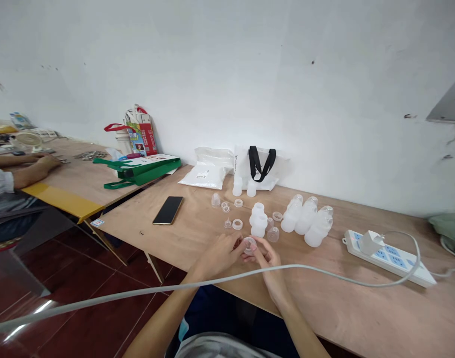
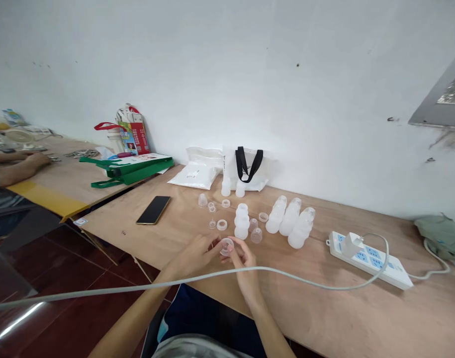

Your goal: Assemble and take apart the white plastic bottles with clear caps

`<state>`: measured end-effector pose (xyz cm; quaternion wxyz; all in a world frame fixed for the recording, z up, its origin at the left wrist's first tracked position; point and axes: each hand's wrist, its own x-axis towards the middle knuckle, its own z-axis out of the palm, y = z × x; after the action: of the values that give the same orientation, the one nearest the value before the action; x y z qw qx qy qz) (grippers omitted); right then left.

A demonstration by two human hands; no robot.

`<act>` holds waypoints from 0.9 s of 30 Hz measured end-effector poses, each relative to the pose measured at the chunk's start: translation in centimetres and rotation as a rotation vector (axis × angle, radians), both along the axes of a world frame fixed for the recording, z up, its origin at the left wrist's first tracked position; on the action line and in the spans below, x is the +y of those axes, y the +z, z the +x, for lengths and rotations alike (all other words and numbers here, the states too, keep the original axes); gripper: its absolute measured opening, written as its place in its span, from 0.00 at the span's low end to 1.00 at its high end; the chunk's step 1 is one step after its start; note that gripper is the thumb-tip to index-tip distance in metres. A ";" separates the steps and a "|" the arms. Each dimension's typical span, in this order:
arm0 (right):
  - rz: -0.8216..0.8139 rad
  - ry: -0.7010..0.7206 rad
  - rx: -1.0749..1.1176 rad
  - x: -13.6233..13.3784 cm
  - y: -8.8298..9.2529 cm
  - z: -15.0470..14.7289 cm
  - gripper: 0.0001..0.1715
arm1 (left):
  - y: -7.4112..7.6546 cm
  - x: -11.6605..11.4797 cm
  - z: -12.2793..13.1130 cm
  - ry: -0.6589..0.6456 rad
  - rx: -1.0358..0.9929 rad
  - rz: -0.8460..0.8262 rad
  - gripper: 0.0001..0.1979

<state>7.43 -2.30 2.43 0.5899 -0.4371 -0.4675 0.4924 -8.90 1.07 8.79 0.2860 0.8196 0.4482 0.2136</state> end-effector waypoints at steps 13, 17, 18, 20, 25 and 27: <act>0.049 -0.016 -0.124 -0.2 -0.4 0.1 0.24 | -0.5 0.3 0.0 0.004 0.110 0.036 0.17; 0.048 -0.029 -0.147 -0.4 -0.5 -0.1 0.23 | -0.7 0.4 0.0 0.013 0.146 0.043 0.14; 0.049 -0.032 -0.154 -0.4 -0.5 -0.1 0.23 | -0.7 0.4 0.0 0.016 0.154 0.043 0.14; 0.054 -0.036 -0.173 -0.4 -0.6 0.0 0.24 | -0.6 0.4 0.0 0.021 0.153 0.043 0.14; 0.071 -0.052 -0.230 -0.3 -0.8 0.1 0.22 | -0.9 0.2 0.5 0.065 0.170 0.062 0.12; 0.071 -0.057 -0.242 -0.3 -0.9 0.1 0.21 | -1.1 0.2 0.7 0.079 0.202 0.077 0.11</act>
<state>7.58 -2.61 1.55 0.5579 -0.4856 -0.5397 0.4021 -8.24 1.31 7.74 0.1989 0.8291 0.4980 0.1582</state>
